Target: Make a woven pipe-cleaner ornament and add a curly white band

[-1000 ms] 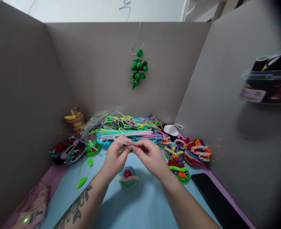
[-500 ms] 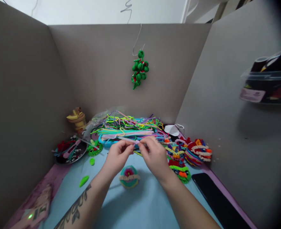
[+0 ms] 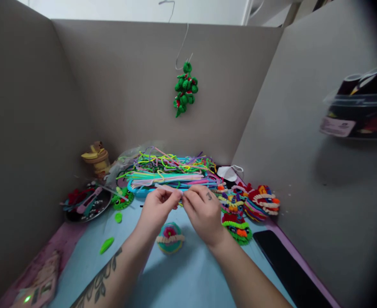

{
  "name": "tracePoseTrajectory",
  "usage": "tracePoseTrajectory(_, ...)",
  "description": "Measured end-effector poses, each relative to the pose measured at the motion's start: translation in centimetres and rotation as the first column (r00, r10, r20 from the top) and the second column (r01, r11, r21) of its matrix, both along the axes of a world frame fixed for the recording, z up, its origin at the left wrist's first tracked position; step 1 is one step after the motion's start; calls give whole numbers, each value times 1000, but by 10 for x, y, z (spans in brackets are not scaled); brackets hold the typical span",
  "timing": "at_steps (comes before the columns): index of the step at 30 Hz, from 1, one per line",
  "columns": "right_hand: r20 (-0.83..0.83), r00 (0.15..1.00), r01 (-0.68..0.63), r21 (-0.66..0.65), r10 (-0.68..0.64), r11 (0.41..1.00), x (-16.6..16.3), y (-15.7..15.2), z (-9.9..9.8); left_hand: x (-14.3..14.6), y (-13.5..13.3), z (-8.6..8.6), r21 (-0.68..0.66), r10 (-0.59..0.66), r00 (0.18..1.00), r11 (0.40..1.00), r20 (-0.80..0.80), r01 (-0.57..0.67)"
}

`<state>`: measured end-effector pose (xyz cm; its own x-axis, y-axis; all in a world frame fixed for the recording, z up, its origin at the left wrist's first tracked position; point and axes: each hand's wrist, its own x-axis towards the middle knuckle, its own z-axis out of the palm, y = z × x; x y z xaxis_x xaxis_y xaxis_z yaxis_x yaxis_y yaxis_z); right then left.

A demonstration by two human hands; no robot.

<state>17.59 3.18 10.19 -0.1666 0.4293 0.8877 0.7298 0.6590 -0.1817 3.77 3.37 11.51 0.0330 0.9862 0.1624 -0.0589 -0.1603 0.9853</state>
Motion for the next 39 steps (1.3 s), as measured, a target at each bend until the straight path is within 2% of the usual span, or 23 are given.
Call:
tracePoseTrajectory(3, -60, 998, -29, -52, 26, 998, -2, 1, 0, -1, 2, -1, 38, 30, 999, 999, -43, -28)
tracePoseTrajectory(5, -150, 985, -109, -144, 87, 984, -3, 1, 2, -3, 3, -2, 89, 33, 999, 996, -43, -30)
tracePoseTrajectory(7, -246, 955, -228, -242, 167, 943, -2, 0, 6, -6, 2, -2, 178, 46, 995, 984, -84, -31)
tracePoseTrajectory(10, -328, 910, -368, -350, 255, 862, -1, -3, 11, -12, 1, -3, 363, 103, 972, 932, -211, -20)
tracePoseTrajectory(14, -375, 881, -441, -425, 290, 790, 0, -4, 15, -16, 1, -3, 549, 161, 941, 835, -298, 31)
tracePoseTrajectory(17, -417, 860, -476, -448, 294, 757, 2, -2, 16, -15, 1, -2, 598, 165, 935, 799, -314, 60)
tracePoseTrajectory(20, -450, 846, -501, -485, 288, 717, 6, 0, 16, -14, 0, 0, 605, 134, 938, 791, -319, 92)
tracePoseTrajectory(24, -482, 836, -517, -530, 262, 673, 9, 1, 18, -14, 0, 0, 546, 115, 946, 835, -304, 74)
tracePoseTrajectory(28, -494, 836, -502, -516, 238, 694, 9, 0, 20, -18, 1, 1, 413, 120, 942, 911, -315, 23)
tracePoseTrajectory(33, -454, 868, -422, -460, 202, 781, 7, -3, 21, -17, 1, 6, 322, 120, 942, 946, -314, -13)
tracePoseTrajectory(36, -422, 893, -346, -416, 159, 841, 5, -3, 18, -12, -1, 7, 175, 77, 969, 984, -234, -35)
tracePoseTrajectory(39, -369, 921, -269, -360, 129, 893, 3, -2, 12, -7, -3, 7, 65, 33, 994, 998, -101, -27)
